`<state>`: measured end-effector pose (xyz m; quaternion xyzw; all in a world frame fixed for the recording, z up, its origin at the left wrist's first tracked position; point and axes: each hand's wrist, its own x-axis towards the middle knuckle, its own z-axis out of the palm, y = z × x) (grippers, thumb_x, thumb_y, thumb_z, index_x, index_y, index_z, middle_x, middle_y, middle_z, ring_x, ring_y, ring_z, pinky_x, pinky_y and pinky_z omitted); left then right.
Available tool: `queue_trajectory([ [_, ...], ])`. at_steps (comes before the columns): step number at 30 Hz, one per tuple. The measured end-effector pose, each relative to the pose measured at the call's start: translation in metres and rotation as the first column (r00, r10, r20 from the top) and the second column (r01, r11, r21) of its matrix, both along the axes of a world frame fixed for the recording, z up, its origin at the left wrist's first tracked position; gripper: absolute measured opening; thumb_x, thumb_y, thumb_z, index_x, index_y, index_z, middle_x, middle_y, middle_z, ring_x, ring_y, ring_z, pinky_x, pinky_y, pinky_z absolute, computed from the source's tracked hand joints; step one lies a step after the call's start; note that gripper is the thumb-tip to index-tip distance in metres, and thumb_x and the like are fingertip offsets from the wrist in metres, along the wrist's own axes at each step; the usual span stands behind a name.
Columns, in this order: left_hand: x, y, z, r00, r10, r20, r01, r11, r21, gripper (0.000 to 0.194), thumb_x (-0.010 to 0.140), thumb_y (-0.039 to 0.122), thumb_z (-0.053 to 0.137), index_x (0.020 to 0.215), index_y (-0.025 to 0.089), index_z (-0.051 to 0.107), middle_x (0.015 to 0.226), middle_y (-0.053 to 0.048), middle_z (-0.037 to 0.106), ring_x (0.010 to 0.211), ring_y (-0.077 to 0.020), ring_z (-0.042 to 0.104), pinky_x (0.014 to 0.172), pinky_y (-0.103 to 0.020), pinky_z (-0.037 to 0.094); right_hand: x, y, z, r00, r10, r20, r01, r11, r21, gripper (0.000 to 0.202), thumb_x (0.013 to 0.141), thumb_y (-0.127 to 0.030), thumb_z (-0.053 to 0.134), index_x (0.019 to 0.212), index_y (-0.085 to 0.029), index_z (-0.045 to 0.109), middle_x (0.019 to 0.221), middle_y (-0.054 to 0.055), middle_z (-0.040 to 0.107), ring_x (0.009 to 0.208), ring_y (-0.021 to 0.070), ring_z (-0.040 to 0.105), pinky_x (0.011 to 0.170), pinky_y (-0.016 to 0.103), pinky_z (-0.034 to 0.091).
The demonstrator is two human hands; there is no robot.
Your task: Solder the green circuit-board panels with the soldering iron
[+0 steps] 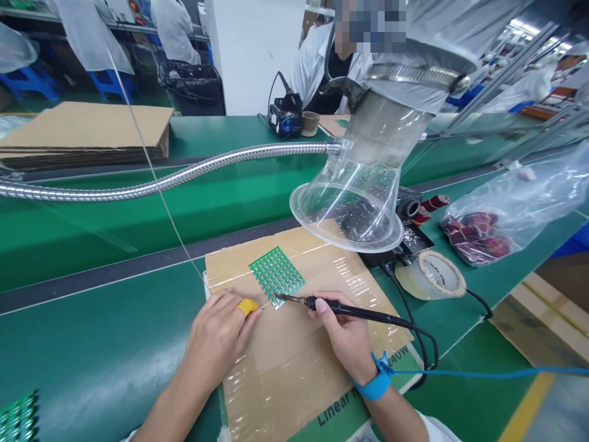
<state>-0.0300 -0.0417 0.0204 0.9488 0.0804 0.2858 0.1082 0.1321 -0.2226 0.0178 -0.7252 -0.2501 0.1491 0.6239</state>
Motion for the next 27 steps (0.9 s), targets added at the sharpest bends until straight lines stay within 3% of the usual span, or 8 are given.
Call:
queue_trajectory([
  [11, 0.0032, -0.0023, 0.0001, 0.999, 0.019, -0.027, -0.018, 1.000, 0.015, 0.019, 0.098, 0.019, 0.059, 0.079, 0.018, 0.059, 0.086, -0.006, 0.070, 0.082, -0.0210, 0.064, 0.080, -0.039, 0.050, 0.0014, -0.0040, -0.0066, 0.999, 0.030, 0.018, -0.030, 0.999, -0.032, 0.022, 0.094, -0.043, 0.070, 0.098, -0.022, 0.076, 0.084, 0.005, 0.076, 0.071, 0.0229, 0.075, 0.069, 0.034, 0.062],
  [27, 0.0061, -0.0037, 0.0002, 0.999, 0.042, -0.025, -0.042, 0.999, 0.016, 0.014, 0.098, 0.021, 0.059, 0.084, 0.018, 0.061, 0.080, -0.004, 0.066, 0.079, -0.0209, 0.060, 0.074, -0.036, 0.048, 0.0021, -0.0002, -0.0034, 1.000, 0.024, 0.006, -0.024, 1.000, 0.018, 0.018, 0.093, -0.039, 0.071, 0.097, -0.023, 0.077, 0.084, 0.004, 0.077, 0.068, 0.0203, 0.075, 0.066, 0.030, 0.064],
])
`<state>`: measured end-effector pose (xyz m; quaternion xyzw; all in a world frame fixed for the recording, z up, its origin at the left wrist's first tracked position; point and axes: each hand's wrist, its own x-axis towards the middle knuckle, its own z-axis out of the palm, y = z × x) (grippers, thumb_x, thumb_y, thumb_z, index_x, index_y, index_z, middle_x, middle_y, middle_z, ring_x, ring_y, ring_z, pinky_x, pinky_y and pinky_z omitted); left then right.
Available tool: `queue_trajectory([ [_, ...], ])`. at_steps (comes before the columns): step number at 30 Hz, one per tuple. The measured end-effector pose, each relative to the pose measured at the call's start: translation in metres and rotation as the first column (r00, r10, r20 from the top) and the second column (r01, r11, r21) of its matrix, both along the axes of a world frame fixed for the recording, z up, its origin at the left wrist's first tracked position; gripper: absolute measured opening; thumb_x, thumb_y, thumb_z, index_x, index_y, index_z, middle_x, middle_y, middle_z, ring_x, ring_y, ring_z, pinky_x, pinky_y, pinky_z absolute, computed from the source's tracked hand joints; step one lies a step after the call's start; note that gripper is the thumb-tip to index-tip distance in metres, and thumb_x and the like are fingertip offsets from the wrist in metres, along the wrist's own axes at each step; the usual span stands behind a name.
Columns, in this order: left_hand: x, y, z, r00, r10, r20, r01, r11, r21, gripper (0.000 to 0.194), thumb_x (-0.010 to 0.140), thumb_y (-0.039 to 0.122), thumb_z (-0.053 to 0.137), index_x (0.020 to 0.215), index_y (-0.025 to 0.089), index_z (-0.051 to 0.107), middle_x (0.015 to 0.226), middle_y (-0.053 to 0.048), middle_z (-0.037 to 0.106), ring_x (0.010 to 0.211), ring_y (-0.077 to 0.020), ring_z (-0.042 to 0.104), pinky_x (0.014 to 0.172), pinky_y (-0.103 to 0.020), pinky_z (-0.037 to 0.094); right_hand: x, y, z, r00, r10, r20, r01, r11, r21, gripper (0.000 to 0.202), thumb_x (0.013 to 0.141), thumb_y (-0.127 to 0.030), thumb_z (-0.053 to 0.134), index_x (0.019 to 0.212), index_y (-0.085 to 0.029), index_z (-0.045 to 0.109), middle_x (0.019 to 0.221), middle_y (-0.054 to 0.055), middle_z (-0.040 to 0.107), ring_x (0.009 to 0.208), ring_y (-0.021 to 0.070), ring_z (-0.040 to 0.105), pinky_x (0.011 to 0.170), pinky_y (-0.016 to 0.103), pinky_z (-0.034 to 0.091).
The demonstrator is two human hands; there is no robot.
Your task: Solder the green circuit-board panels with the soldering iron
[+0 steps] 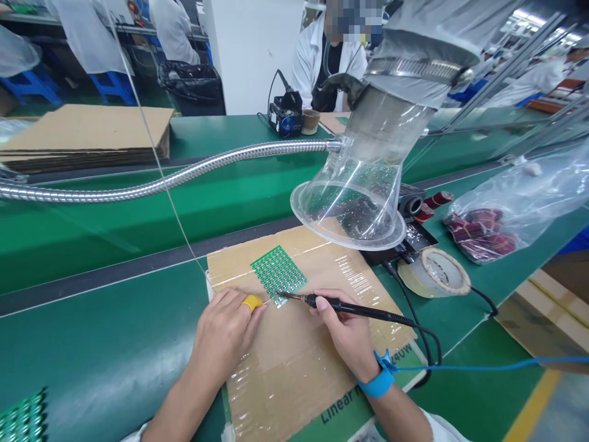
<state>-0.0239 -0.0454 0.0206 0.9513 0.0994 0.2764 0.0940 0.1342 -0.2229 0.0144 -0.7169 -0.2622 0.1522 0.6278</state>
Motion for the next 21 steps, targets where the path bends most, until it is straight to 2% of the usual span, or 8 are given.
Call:
queue_trajectory([
  [3, -0.003, -0.003, 0.004, 1.000, -0.017, 0.018, 0.018, 0.999, -0.050, 0.016, 0.097, 0.019, 0.061, 0.081, 0.019, 0.058, 0.079, -0.003, 0.065, 0.078, -0.0195, 0.059, 0.077, -0.036, 0.049, -0.001, -0.002, 0.006, 0.999, -0.044, -0.013, 0.044, 0.998, 0.053, 0.017, 0.093, -0.039, 0.072, 0.096, -0.023, 0.077, 0.086, 0.004, 0.077, 0.065, 0.0178, 0.075, 0.064, 0.028, 0.065],
  [7, -0.011, -0.008, 0.006, 0.998, -0.058, 0.003, 0.058, 0.994, -0.088, 0.011, 0.095, 0.013, 0.059, 0.085, 0.019, 0.059, 0.076, 0.000, 0.063, 0.074, -0.0166, 0.056, 0.097, -0.043, 0.050, -0.006, -0.010, 0.011, 0.999, -0.039, -0.034, 0.041, 0.998, 0.057, 0.017, 0.093, -0.040, 0.073, 0.096, -0.024, 0.077, 0.083, 0.003, 0.076, 0.066, 0.0173, 0.075, 0.064, 0.026, 0.066],
  [9, -0.013, -0.008, 0.004, 0.997, -0.074, -0.002, 0.073, 0.994, -0.081, 0.009, 0.095, 0.012, 0.059, 0.088, 0.018, 0.061, 0.078, 0.000, 0.065, 0.075, -0.0166, 0.057, 0.101, -0.045, 0.049, -0.009, -0.014, 0.009, 0.998, -0.019, -0.055, 0.021, 0.999, 0.037, 0.019, 0.093, -0.042, 0.074, 0.096, -0.023, 0.077, 0.082, 0.004, 0.076, 0.067, 0.0183, 0.076, 0.064, 0.026, 0.066],
  [13, -0.014, -0.006, -0.001, 0.996, -0.085, 0.002, 0.085, 0.995, -0.059, 0.008, 0.096, 0.014, 0.059, 0.091, 0.018, 0.064, 0.079, -0.002, 0.065, 0.078, -0.0184, 0.059, 0.096, -0.044, 0.051, -0.011, -0.017, 0.003, 0.998, -0.005, -0.067, 0.005, 1.000, 0.002, 0.023, 0.092, -0.044, 0.074, 0.096, -0.022, 0.076, 0.083, 0.005, 0.076, 0.066, 0.0196, 0.076, 0.065, 0.028, 0.066],
  [21, -0.013, -0.006, -0.001, 0.997, -0.075, -0.009, 0.075, 0.996, -0.040, 0.016, 0.095, 0.014, 0.059, 0.080, 0.018, 0.060, 0.073, -0.002, 0.059, 0.074, -0.0191, 0.053, 0.082, -0.040, 0.051, -0.012, -0.017, 0.001, 0.999, 0.018, -0.045, -0.020, 0.999, -0.046, 0.024, 0.093, -0.047, 0.072, 0.097, -0.023, 0.077, 0.088, 0.006, 0.076, 0.072, 0.0222, 0.076, 0.066, 0.030, 0.066],
])
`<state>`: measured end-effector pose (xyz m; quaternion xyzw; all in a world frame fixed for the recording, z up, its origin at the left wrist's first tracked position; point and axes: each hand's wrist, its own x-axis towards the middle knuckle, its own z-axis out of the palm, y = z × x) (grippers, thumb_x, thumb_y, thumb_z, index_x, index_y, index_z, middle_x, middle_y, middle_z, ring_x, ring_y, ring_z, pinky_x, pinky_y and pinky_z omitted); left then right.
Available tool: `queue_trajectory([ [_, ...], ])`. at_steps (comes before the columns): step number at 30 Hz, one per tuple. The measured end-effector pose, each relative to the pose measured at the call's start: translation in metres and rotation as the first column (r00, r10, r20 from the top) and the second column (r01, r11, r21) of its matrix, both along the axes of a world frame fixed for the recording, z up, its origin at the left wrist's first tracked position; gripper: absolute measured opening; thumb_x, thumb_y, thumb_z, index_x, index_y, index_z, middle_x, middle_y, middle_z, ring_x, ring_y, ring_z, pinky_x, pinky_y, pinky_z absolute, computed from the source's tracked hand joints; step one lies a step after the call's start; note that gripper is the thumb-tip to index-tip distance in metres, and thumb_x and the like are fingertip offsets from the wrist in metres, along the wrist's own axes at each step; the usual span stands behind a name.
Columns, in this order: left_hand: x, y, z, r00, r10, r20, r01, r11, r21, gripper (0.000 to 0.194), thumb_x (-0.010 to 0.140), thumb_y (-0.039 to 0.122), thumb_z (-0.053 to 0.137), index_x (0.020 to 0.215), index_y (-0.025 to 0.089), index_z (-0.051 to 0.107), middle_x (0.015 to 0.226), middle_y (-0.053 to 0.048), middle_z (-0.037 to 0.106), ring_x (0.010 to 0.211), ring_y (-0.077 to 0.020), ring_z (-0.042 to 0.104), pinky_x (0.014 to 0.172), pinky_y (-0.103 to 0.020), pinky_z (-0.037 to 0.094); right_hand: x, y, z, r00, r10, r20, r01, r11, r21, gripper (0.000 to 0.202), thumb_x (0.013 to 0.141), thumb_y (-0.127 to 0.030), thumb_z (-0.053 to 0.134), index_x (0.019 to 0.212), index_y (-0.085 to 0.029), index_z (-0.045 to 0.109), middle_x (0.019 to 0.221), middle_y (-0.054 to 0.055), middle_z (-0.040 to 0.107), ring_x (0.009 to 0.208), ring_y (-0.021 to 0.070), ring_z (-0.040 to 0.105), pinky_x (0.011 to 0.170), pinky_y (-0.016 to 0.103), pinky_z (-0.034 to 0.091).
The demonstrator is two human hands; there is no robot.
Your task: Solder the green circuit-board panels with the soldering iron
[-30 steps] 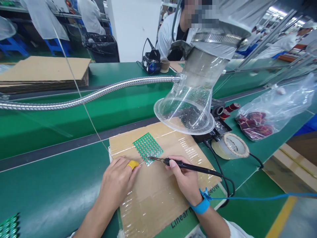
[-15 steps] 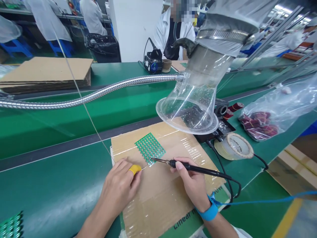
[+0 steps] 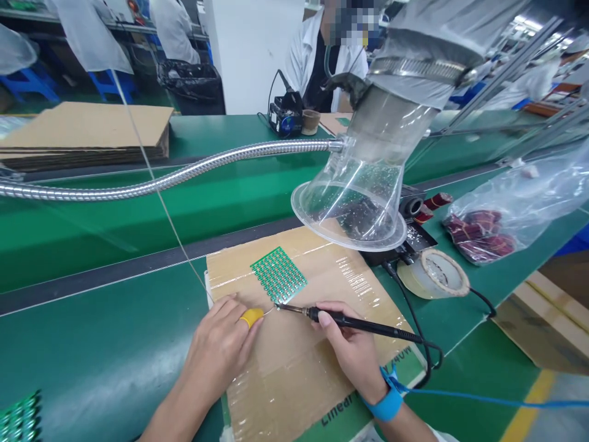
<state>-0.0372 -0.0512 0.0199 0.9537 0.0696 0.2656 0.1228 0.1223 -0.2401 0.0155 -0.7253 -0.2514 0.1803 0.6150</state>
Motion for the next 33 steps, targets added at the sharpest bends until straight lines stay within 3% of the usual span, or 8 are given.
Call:
queue_trajectory([
  [7, 0.007, -0.002, 0.003, 1.000, 0.008, 0.019, -0.010, 0.995, 0.099, 0.022, 0.094, 0.013, 0.061, 0.073, 0.018, 0.058, 0.069, -0.002, 0.057, 0.071, -0.0189, 0.050, 0.078, -0.038, 0.051, 0.001, -0.001, -0.002, 1.000, 0.009, 0.022, -0.008, 1.000, -0.029, 0.024, 0.094, -0.046, 0.070, 0.098, -0.023, 0.076, 0.087, 0.006, 0.077, 0.072, 0.0222, 0.076, 0.070, 0.032, 0.065],
  [13, 0.007, -0.002, 0.003, 0.999, 0.013, 0.034, -0.015, 0.998, 0.054, 0.017, 0.093, 0.011, 0.062, 0.077, 0.017, 0.060, 0.072, -0.001, 0.061, 0.073, -0.0166, 0.056, 0.102, -0.045, 0.051, 0.000, 0.001, 0.001, 1.000, -0.008, -0.009, 0.008, 1.000, 0.000, 0.024, 0.094, -0.045, 0.071, 0.098, -0.022, 0.076, 0.083, 0.005, 0.076, 0.069, 0.0217, 0.075, 0.065, 0.031, 0.065],
  [20, 0.003, -0.001, 0.004, 0.999, 0.031, 0.022, -0.032, 0.999, 0.036, 0.011, 0.095, 0.014, 0.062, 0.086, 0.020, 0.063, 0.082, 0.000, 0.071, 0.077, -0.0159, 0.064, 0.105, -0.044, 0.049, 0.000, 0.001, 0.000, 1.000, -0.006, -0.010, 0.006, 1.000, -0.018, 0.023, 0.094, -0.045, 0.071, 0.099, -0.023, 0.076, 0.084, 0.005, 0.077, 0.069, 0.0222, 0.076, 0.067, 0.032, 0.064],
  [25, 0.002, 0.001, 0.009, 0.997, 0.054, 0.046, -0.056, 0.998, 0.028, 0.006, 0.096, 0.019, 0.065, 0.091, 0.020, 0.063, 0.089, 0.003, 0.074, 0.078, -0.0125, 0.068, 0.115, -0.046, 0.042, 0.001, 0.000, 0.003, 0.993, -0.113, -0.039, 0.115, 0.991, 0.066, 0.024, 0.093, -0.046, 0.072, 0.095, -0.022, 0.076, 0.082, 0.004, 0.077, 0.066, 0.0199, 0.075, 0.063, 0.029, 0.065],
  [28, 0.008, 0.001, 0.007, 1.000, -0.003, -0.013, 0.003, 1.000, 0.028, 0.007, 0.098, 0.022, 0.062, 0.091, 0.021, 0.064, 0.086, 0.003, 0.074, 0.077, -0.0134, 0.068, 0.115, -0.047, 0.041, 0.002, 0.000, 0.005, 0.986, -0.168, -0.019, 0.169, 0.983, 0.077, 0.025, 0.092, -0.046, 0.072, 0.091, -0.022, 0.075, 0.078, 0.003, 0.076, 0.063, 0.0188, 0.074, 0.061, 0.028, 0.065],
  [33, 0.015, 0.001, 0.003, 1.000, -0.003, -0.009, 0.003, 0.999, 0.043, 0.010, 0.098, 0.020, 0.061, 0.089, 0.020, 0.063, 0.081, 0.002, 0.072, 0.075, -0.0150, 0.067, 0.108, -0.045, 0.045, 0.002, 0.001, 0.003, 0.993, -0.120, -0.005, 0.120, 0.993, 0.017, 0.029, 0.091, -0.049, 0.072, 0.091, -0.021, 0.076, 0.080, 0.005, 0.075, 0.062, 0.0201, 0.073, 0.060, 0.030, 0.064],
])
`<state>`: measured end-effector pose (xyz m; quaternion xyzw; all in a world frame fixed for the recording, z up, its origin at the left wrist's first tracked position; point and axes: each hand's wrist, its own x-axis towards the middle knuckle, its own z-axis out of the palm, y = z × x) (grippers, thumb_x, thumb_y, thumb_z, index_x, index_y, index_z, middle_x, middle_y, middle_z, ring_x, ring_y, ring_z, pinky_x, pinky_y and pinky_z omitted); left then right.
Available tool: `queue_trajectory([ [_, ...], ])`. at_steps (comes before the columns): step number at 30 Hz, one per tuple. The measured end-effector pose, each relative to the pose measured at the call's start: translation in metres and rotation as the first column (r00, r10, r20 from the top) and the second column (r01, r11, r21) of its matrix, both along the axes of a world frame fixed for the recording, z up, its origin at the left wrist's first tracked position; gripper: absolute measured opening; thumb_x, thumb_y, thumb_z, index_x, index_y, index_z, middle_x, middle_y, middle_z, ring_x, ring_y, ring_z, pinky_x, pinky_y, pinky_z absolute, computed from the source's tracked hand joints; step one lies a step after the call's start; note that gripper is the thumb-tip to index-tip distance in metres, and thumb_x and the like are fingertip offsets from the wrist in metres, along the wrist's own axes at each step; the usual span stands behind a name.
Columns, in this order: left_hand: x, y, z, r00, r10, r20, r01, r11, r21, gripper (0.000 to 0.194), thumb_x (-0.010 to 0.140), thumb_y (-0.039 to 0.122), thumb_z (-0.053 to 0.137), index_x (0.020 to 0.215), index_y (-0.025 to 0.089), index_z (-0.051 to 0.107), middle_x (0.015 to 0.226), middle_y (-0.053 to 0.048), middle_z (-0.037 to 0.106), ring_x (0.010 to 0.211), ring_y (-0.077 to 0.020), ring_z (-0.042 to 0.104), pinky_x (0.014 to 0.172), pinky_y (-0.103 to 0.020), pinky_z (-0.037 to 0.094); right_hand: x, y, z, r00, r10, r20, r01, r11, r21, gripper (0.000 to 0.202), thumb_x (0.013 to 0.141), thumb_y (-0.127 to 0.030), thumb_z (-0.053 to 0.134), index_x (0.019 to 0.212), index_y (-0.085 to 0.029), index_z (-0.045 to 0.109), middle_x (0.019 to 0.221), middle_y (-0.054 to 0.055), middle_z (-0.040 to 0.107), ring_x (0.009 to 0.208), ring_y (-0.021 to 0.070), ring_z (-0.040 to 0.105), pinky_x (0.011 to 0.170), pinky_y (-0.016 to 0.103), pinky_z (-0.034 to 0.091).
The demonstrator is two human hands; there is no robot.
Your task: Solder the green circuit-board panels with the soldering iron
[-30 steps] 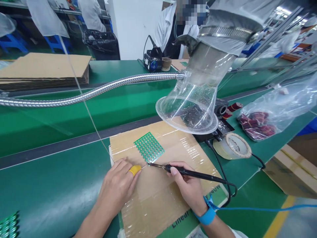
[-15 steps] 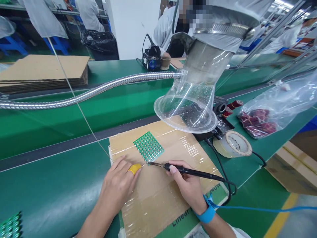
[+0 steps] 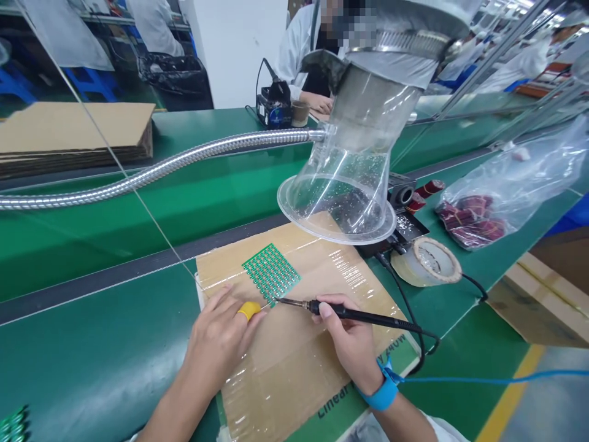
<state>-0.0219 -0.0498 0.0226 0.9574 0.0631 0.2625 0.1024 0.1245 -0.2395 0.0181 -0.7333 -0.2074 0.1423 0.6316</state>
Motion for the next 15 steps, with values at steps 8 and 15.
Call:
queue_trajectory([
  [8, 0.0011, -0.0007, -0.0016, 1.000, 0.000, 0.002, 0.000, 1.000, 0.027, 0.017, 0.098, 0.022, 0.061, 0.081, 0.019, 0.062, 0.076, 0.001, 0.069, 0.073, -0.0162, 0.066, 0.103, -0.045, 0.048, -0.0009, -0.0007, -0.0052, 0.999, 0.039, 0.000, -0.039, 0.998, -0.044, 0.029, 0.093, -0.051, 0.071, 0.095, -0.022, 0.076, 0.082, 0.006, 0.075, 0.067, 0.0225, 0.074, 0.065, 0.033, 0.064],
  [15, 0.0025, 0.0004, -0.0015, 1.000, 0.010, 0.030, -0.011, 0.999, 0.045, 0.016, 0.098, 0.022, 0.062, 0.082, 0.019, 0.063, 0.079, -0.001, 0.072, 0.077, -0.0173, 0.069, 0.103, -0.045, 0.048, -0.0007, 0.0007, -0.0019, 1.000, 0.011, -0.006, -0.011, 1.000, -0.020, 0.031, 0.092, -0.052, 0.071, 0.096, -0.022, 0.076, 0.081, 0.005, 0.076, 0.066, 0.0224, 0.075, 0.064, 0.034, 0.065],
])
